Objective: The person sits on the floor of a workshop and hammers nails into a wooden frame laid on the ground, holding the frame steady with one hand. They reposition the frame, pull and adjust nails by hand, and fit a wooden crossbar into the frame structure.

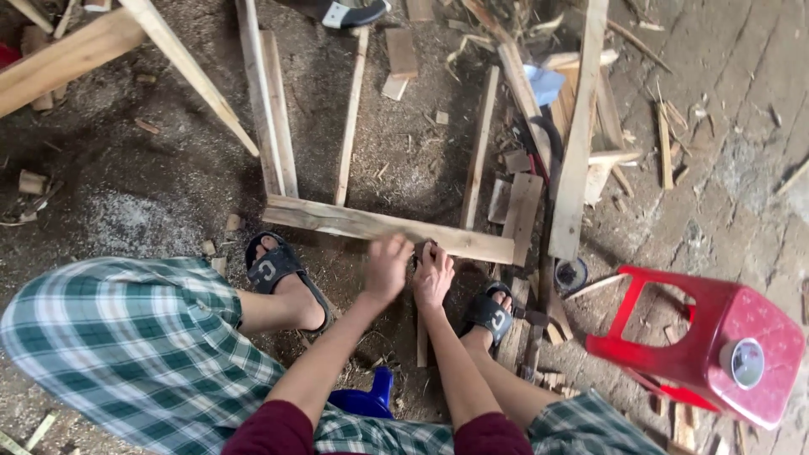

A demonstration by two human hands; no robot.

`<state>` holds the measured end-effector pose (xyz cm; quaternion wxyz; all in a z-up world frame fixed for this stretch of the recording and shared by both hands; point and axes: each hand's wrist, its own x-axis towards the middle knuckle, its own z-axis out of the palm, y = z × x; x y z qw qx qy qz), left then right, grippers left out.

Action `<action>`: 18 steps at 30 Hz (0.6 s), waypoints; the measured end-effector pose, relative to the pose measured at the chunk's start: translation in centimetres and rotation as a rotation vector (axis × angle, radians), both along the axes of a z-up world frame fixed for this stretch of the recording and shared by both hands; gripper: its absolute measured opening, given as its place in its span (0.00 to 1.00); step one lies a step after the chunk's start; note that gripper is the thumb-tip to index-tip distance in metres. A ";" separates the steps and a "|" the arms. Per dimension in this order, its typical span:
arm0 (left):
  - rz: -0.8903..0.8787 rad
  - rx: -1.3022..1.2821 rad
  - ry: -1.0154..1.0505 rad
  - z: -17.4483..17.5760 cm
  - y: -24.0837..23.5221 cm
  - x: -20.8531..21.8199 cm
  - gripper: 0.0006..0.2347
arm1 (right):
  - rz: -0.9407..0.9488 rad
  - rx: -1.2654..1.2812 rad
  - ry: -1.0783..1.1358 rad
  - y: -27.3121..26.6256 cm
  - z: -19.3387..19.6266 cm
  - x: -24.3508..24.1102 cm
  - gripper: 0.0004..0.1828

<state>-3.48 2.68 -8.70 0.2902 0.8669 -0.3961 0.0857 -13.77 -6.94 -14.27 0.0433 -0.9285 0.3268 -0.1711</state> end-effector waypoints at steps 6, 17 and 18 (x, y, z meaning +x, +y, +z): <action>-0.204 -0.127 -0.224 -2.0 -4.2 -2.2 0.12 | 0.202 0.160 -0.084 -3.6 0.4 -1.5 0.17; -0.370 0.033 -0.459 -3.7 -5.6 -1.6 0.06 | -0.447 0.787 -0.343 -6.9 2.2 -1.0 0.23; -0.367 0.033 -0.459 -3.5 -5.7 -1.3 0.06 | -0.444 0.787 -0.343 -7.1 2.7 -0.9 0.23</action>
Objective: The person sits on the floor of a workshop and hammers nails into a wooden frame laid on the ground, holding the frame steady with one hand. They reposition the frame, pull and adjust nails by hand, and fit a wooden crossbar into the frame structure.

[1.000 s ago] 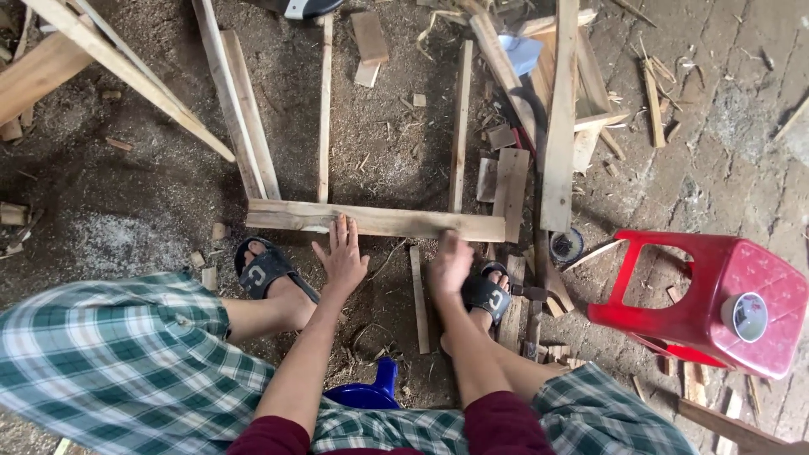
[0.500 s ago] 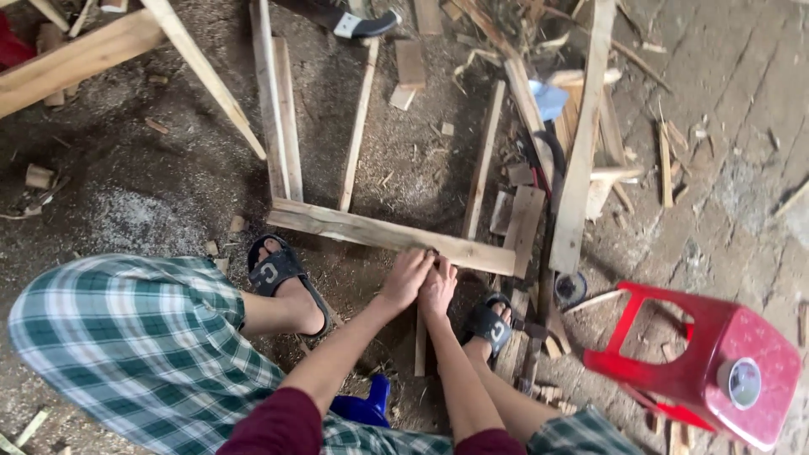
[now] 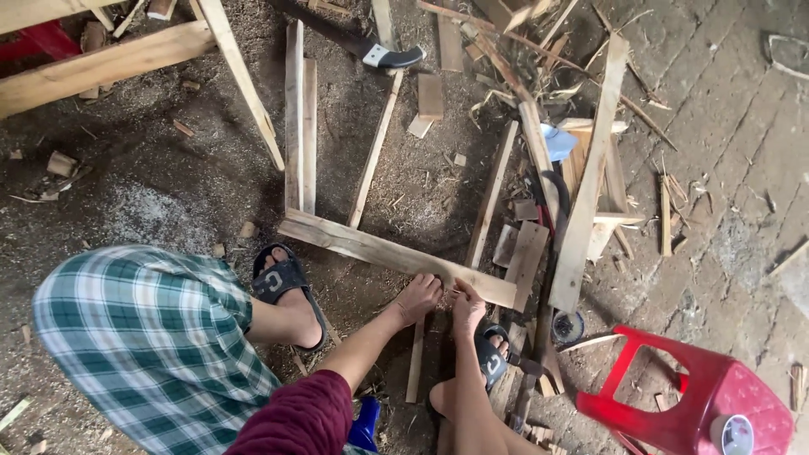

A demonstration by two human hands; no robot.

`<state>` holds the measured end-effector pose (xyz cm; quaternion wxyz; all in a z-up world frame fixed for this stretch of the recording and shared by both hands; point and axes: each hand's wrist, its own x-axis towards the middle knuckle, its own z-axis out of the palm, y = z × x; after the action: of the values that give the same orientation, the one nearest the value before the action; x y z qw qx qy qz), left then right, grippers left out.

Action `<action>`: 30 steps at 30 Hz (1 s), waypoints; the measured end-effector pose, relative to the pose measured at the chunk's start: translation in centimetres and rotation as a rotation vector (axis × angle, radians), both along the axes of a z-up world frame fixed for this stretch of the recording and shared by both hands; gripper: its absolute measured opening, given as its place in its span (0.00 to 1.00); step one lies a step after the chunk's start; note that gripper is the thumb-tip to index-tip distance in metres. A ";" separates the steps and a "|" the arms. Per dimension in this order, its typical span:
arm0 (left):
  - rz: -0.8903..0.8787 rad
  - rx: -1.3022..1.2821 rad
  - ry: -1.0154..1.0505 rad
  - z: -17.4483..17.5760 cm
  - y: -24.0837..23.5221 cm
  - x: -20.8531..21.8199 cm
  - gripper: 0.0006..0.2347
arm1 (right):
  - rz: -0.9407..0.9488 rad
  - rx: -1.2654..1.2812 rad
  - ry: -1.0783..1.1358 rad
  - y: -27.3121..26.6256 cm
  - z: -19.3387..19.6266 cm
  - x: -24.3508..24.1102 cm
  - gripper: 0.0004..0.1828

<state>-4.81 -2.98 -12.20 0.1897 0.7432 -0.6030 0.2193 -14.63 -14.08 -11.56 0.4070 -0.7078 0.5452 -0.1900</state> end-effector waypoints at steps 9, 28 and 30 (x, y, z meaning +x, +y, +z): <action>0.500 0.458 -1.169 -4.8 9.7 6.8 0.08 | -0.033 0.156 -0.139 -0.2 -0.9 0.2 0.20; -0.383 0.135 -0.188 -7.1 7.5 11.1 0.05 | -0.104 0.323 -0.271 0.2 1.9 1.0 0.19; -0.360 0.176 -0.268 -7.8 10.2 13.6 0.07 | -0.104 0.322 -0.263 0.1 2.0 0.8 0.19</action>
<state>8.77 7.21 -20.04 0.0783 0.6018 -0.7623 0.2252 -13.87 -14.02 -9.61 0.5721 -0.5738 0.5465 -0.2117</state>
